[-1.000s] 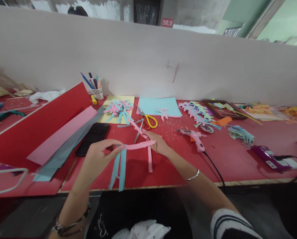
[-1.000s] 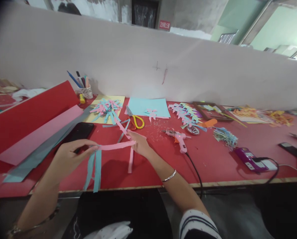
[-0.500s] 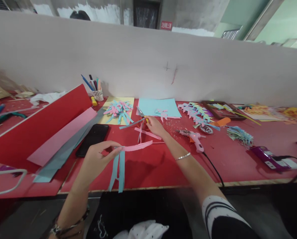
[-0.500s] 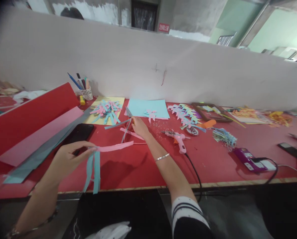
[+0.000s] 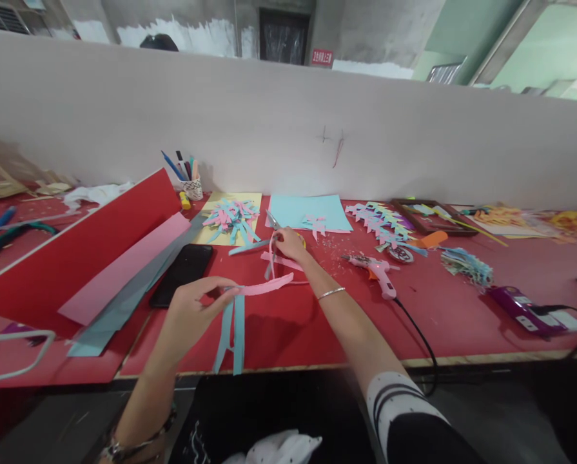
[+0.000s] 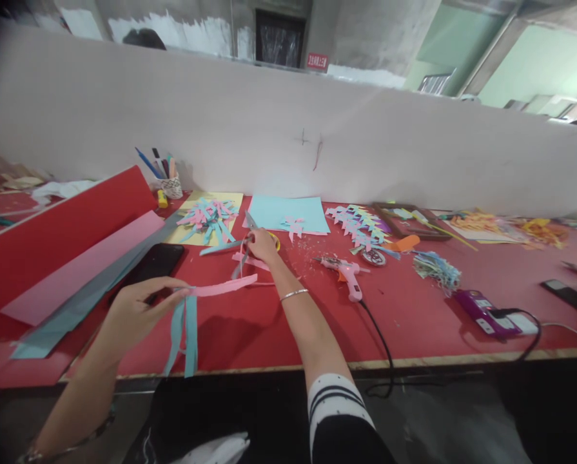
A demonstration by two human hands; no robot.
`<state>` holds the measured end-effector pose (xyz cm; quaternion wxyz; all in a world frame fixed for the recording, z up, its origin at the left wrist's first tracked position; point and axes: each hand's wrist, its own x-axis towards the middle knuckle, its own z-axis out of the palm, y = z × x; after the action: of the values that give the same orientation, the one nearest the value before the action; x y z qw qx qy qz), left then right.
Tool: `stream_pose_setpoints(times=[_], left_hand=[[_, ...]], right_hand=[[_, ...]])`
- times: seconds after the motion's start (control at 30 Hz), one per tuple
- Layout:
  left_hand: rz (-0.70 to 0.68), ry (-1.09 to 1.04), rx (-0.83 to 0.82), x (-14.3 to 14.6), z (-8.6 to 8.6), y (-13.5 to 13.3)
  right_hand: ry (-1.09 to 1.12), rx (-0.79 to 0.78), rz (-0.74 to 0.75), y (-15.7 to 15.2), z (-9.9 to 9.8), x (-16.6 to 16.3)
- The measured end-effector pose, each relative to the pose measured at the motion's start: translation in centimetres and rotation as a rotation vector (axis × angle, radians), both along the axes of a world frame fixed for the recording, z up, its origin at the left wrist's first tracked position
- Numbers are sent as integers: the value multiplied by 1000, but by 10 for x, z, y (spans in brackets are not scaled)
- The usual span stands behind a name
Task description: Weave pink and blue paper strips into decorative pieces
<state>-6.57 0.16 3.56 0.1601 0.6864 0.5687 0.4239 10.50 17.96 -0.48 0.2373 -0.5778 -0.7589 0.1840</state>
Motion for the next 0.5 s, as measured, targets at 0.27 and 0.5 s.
stream_pose_setpoints(times=[0.27,0.5], left_hand=[[29,-14,-12,3,-1,-1],[9,31,77,9,2,0]], right_hand=[[19,20,-2,9,-5,-2],[172,90,-128,16,2,4]])
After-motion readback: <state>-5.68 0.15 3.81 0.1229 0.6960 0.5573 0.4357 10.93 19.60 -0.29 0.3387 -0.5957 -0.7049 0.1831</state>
